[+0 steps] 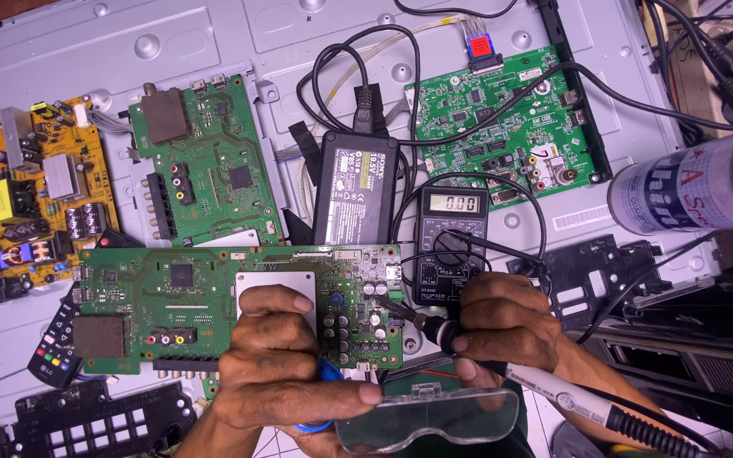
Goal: The person uses a soldering iron and solder wire to work on a green circuit board, applying heat to specific components. They also use a multimeter to test connections on the board and handle a power adapter connected to the setup.
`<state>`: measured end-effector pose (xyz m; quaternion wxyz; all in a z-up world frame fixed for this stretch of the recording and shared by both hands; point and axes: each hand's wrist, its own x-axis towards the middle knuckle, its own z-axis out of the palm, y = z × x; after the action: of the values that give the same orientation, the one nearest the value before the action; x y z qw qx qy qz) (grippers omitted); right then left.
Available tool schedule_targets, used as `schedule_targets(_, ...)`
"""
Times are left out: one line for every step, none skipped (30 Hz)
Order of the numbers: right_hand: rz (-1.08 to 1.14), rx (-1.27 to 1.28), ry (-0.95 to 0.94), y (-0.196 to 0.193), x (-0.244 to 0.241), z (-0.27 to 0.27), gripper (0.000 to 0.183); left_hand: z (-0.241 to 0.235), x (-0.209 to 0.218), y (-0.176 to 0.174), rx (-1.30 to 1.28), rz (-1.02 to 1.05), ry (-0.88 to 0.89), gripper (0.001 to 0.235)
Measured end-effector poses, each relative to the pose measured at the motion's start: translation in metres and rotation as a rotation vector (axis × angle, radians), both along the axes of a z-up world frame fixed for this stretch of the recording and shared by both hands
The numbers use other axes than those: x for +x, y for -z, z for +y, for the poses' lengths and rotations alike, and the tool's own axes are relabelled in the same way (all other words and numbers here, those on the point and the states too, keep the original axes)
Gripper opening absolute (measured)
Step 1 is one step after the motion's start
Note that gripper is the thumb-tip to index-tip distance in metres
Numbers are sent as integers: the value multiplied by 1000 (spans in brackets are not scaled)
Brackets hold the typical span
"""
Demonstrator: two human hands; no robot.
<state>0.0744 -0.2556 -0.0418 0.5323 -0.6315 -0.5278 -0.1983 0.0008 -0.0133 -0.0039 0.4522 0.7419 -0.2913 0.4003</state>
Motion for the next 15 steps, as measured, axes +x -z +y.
schedule_targets(0,-1,-1,-1,-1,1,11,1,0,0,-1,0,-1,35)
schedule_targets(5,6,12,-1,-2,1,11,1,0,0,3,-1,5,35)
schedule_targets(12,14,25,-2,-3,2,11,1,0,0,8,0,10,35)
schedule_targets(12,14,24,-2,-3,1,11,2,0,1,8,0,9,35)
schedule_targets(22,2,22,-2,-4,0,11,2,0,2,9,-10,9,35)
schedule_targets(31,-9,19,-2,-4,-1,10,2,0,3,9,-20,9,35)
schedule_targets(32,-9,19,-2,-4,-2,10,2,0,3,9,-19,9,35)
schedule_targets(28,-9,19,-2,-4,-2,10,2,1,4,6,-24,8,36)
schedule_targets(24,-8,19,-1,-4,-2,9,2,1,4,3,-28,8,37)
schedule_targets(24,-8,19,-1,-4,-2,9,3,1,4,4,-28,7,37)
schedule_targets(28,-6,24,0,-5,-3,10,3,1,3,8,-26,7,37)
schedule_targets(33,-4,28,1,-6,-4,11,2,2,3,11,-23,8,37)
schedule_targets(33,-2,31,-1,-6,-4,11,2,1,3,13,-23,10,37)
schedule_targets(39,-21,28,-2,-6,-5,9,1,1,3,9,-20,-2,36)
schedule_targets(47,-41,26,-4,-7,-6,8,1,1,3,4,-15,-12,36)
